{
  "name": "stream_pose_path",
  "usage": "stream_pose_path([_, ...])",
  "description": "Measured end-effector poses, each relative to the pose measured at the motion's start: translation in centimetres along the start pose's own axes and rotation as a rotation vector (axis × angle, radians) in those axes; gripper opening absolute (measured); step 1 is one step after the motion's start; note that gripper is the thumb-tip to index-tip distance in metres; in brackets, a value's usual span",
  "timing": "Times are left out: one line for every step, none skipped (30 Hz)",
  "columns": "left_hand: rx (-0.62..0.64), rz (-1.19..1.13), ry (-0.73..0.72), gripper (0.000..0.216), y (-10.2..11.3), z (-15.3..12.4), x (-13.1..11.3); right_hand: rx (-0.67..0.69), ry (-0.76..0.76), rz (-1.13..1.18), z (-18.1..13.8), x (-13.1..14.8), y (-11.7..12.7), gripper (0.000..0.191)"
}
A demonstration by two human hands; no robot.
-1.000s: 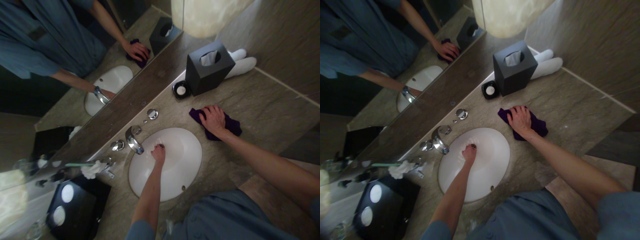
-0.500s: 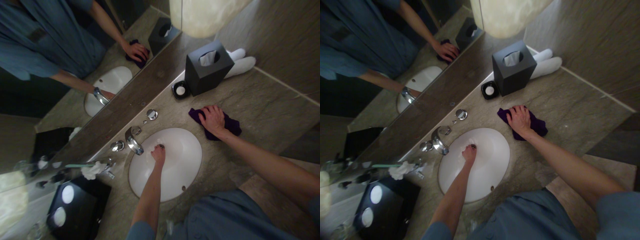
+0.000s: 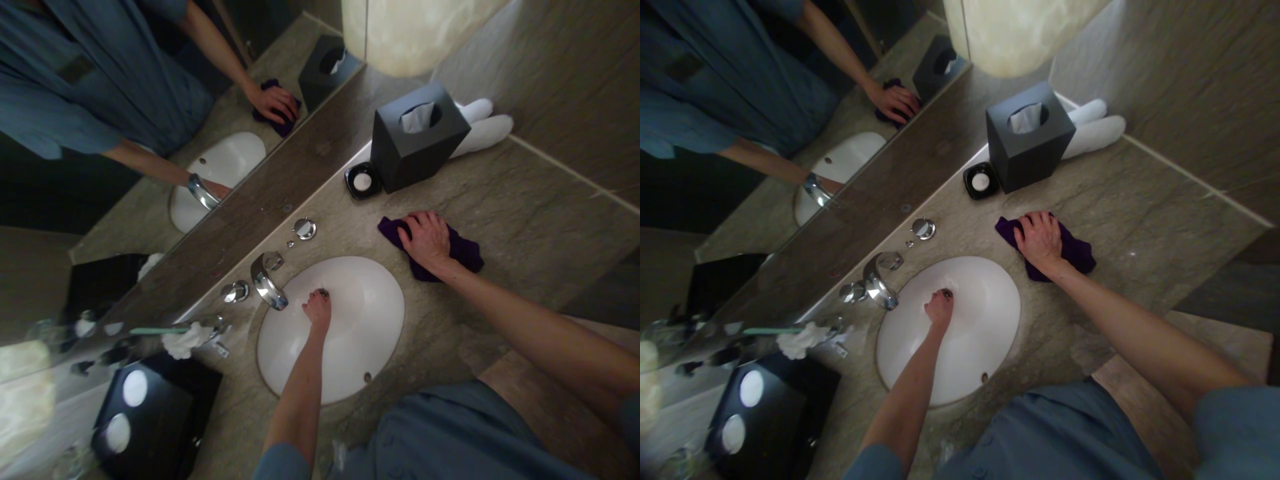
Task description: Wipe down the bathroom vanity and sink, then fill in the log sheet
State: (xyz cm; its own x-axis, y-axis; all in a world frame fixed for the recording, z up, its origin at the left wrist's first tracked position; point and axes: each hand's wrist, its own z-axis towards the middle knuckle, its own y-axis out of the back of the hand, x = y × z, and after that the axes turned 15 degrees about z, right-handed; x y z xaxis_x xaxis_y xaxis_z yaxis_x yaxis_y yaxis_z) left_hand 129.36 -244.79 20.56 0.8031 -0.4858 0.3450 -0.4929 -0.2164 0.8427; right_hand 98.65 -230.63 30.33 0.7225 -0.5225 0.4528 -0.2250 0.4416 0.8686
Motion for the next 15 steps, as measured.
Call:
stream_pose_path([-0.001,-0.005,0.002,0.028,0.0,0.0,0.0,-0.032,0.026,0.0,-0.2,0.7,0.3,0.034])
stream_pose_path([-0.001,-0.011,0.004,0.027,-0.1,0.0,0.0,-0.066,0.067,0.015,-0.7,1.7,0.4,0.034])
stream_pose_path([-0.003,-0.018,0.009,0.027,-0.2,0.0,0.1,-0.073,0.126,0.054,-1.4,3.1,0.3,0.033])
stream_pose_path([-0.005,-0.027,0.012,0.027,-0.4,0.0,0.1,-0.031,0.195,0.114,-2.3,4.8,-0.3,0.033])
stream_pose_path([-0.01,-0.038,0.015,0.027,-0.6,0.1,0.2,0.062,0.256,0.182,-3.4,6.7,-1.3,0.033])
stream_pose_path([-0.015,-0.05,0.015,0.027,-0.8,0.1,0.3,0.218,0.319,0.248,-4.7,8.7,-2.8,0.033])
stream_pose_path([-0.019,-0.062,0.012,0.027,-1.0,0.1,0.4,0.397,0.344,0.28,-5.9,10.5,-4.6,0.033])
stream_pose_path([-0.021,-0.073,0.005,0.027,-1.2,0.2,0.5,0.543,0.334,0.274,-7.0,12.1,-6.8,0.032])
stream_pose_path([-0.023,-0.083,-0.005,0.027,-1.3,0.2,0.6,0.616,0.335,0.264,-8.0,13.4,-9.1,0.029])
stream_pose_path([-0.022,-0.093,-0.018,0.027,-1.5,0.3,0.7,0.658,0.334,0.249,-8.7,14.3,-11.3,0.029])
stream_pose_path([-0.022,-0.102,-0.03,0.027,-1.6,0.3,0.7,0.674,0.337,0.234,-9.2,14.9,-13.5,0.031])
stream_pose_path([-0.022,-0.111,-0.043,0.028,-1.7,0.3,0.8,0.677,0.346,0.225,-9.4,15.1,-15.4,0.033])
stream_pose_path([-0.023,-0.12,-0.053,0.028,-1.7,0.4,0.9,0.683,0.358,0.218,-9.4,15.1,-16.9,0.035])
stream_pose_path([-0.025,-0.129,-0.063,0.028,-1.8,0.4,1.0,0.694,0.372,0.216,-9.3,14.9,-18.2,0.036])
stream_pose_path([-0.028,-0.138,-0.071,0.028,-1.9,0.4,1.1,0.712,0.389,0.217,-9.3,14.7,-19.2,0.037])
